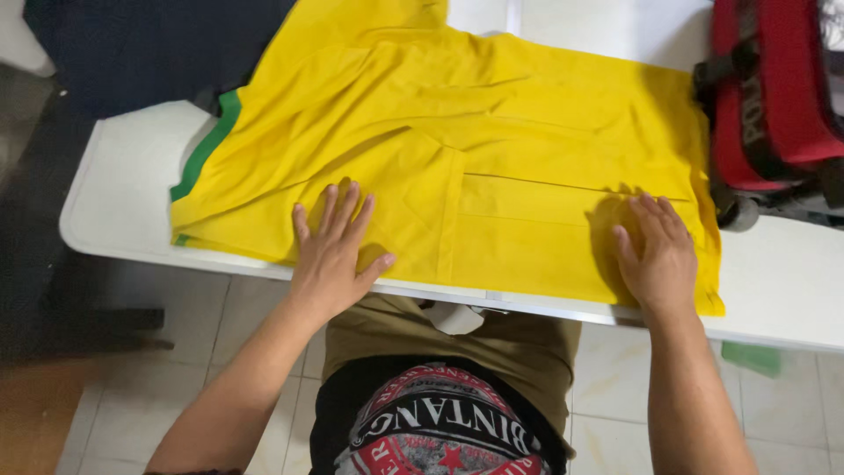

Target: The person folds a yellow shirt by hand on a white table and then places it into a red and black suitcase.

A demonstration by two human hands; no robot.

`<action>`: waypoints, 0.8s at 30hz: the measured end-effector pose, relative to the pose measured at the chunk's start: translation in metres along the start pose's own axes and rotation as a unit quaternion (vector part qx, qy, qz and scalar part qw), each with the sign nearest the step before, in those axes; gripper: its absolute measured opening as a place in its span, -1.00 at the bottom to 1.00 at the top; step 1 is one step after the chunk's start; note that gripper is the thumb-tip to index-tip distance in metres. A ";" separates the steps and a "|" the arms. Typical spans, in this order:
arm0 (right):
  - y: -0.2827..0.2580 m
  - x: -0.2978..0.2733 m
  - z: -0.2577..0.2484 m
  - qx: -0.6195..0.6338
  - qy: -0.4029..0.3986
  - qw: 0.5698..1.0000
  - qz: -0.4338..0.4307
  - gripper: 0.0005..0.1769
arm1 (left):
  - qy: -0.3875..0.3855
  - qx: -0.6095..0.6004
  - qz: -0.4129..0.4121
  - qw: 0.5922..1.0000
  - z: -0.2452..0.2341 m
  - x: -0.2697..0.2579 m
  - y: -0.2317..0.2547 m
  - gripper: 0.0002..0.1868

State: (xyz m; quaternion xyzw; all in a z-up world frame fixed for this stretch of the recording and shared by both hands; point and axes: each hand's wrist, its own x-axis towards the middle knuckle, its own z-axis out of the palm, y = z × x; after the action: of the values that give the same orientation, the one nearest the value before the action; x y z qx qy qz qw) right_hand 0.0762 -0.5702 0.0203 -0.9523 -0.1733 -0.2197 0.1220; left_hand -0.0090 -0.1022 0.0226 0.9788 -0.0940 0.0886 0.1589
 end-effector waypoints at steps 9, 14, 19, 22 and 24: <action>0.006 -0.006 0.013 0.002 -0.021 1.000 0.004 -0.51 | 0.052 -0.037 -0.209 0.976 -0.026 -0.033 -0.128 -0.35; 0.014 -0.011 0.013 -0.017 -0.039 0.999 0.033 -0.43 | -0.001 0.089 -0.222 0.971 -0.037 -0.042 -0.143 -0.25; 0.015 -0.024 0.008 -0.100 -0.053 0.990 0.080 -0.32 | 0.027 0.219 -0.264 0.939 -0.062 -0.030 -0.119 -0.36; 0.017 -0.011 0.013 -0.119 -0.058 0.990 0.050 -0.29 | 0.171 0.104 -0.104 0.974 -0.060 -0.001 -0.104 -0.57; 0.018 0.008 0.021 -0.059 -0.052 0.997 0.015 -0.35 | 0.184 -0.069 -0.031 0.980 -0.047 0.037 -0.096 -0.70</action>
State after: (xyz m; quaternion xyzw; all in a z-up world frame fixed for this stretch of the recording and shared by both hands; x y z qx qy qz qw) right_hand 0.0973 -0.5776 0.0027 -0.9705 -0.1518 -0.1778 0.0598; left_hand 0.0404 -0.0029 0.0455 0.9348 -0.0388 0.2559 0.2431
